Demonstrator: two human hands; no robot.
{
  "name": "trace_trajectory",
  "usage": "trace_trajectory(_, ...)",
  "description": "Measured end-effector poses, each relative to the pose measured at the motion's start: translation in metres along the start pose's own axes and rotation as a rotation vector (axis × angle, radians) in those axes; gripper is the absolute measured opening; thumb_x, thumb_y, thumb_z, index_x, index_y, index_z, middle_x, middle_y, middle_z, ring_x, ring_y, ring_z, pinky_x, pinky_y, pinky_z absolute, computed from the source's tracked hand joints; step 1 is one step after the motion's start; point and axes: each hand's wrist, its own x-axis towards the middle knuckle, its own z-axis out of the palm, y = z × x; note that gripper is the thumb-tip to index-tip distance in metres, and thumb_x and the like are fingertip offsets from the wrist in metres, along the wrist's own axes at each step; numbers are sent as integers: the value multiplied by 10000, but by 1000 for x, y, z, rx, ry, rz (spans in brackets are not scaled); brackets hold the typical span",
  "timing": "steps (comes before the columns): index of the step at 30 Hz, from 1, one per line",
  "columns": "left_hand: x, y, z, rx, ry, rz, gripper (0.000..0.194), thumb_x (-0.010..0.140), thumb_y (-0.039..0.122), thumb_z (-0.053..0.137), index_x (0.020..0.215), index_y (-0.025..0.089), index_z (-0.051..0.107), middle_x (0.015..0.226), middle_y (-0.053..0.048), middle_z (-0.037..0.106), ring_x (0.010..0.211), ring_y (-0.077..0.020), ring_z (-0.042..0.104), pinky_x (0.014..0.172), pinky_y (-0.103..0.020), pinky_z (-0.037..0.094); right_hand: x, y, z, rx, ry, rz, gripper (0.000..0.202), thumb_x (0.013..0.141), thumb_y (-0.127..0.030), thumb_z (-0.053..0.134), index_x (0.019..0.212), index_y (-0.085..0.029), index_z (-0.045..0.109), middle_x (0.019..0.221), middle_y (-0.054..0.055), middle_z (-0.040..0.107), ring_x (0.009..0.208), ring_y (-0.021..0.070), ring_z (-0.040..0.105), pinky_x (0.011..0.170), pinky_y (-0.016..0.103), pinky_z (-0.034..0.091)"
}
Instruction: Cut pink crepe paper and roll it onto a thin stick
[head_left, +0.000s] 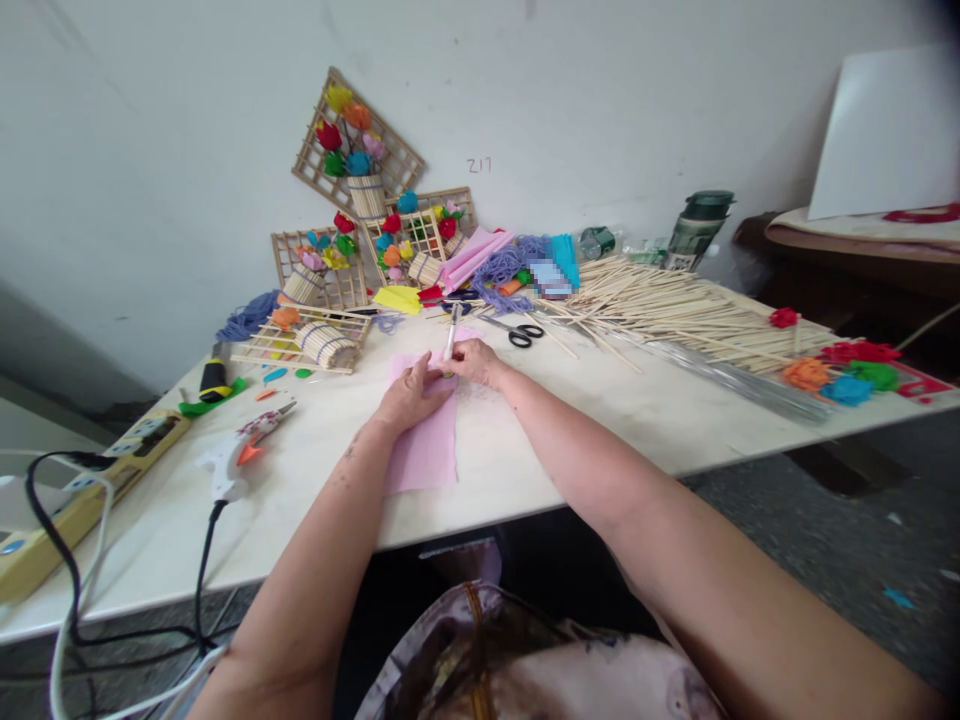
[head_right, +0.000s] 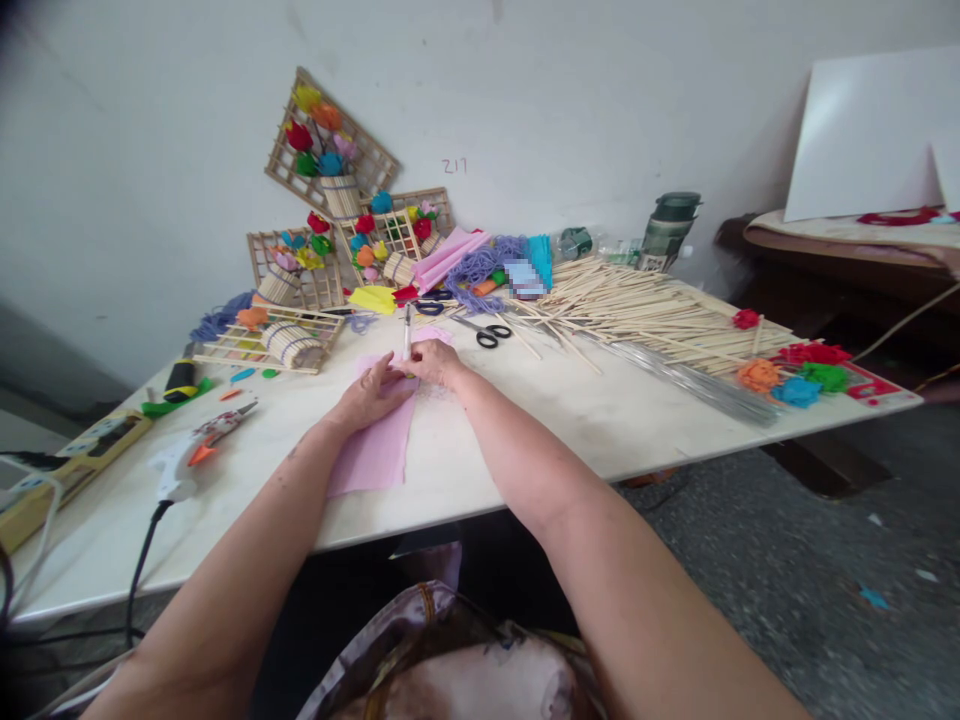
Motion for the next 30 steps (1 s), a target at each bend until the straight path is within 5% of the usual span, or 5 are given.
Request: trace_trajectory(30,3,-6,2,-100,23,-10,710,740,366,554,1341,135,255,1155,-123,603,1188,-216,459,995,-436,340,1,1,2,-109,-45,-54,354,765,-479,530,816,-163,680,747,18,659,669,113,553,575,201,329)
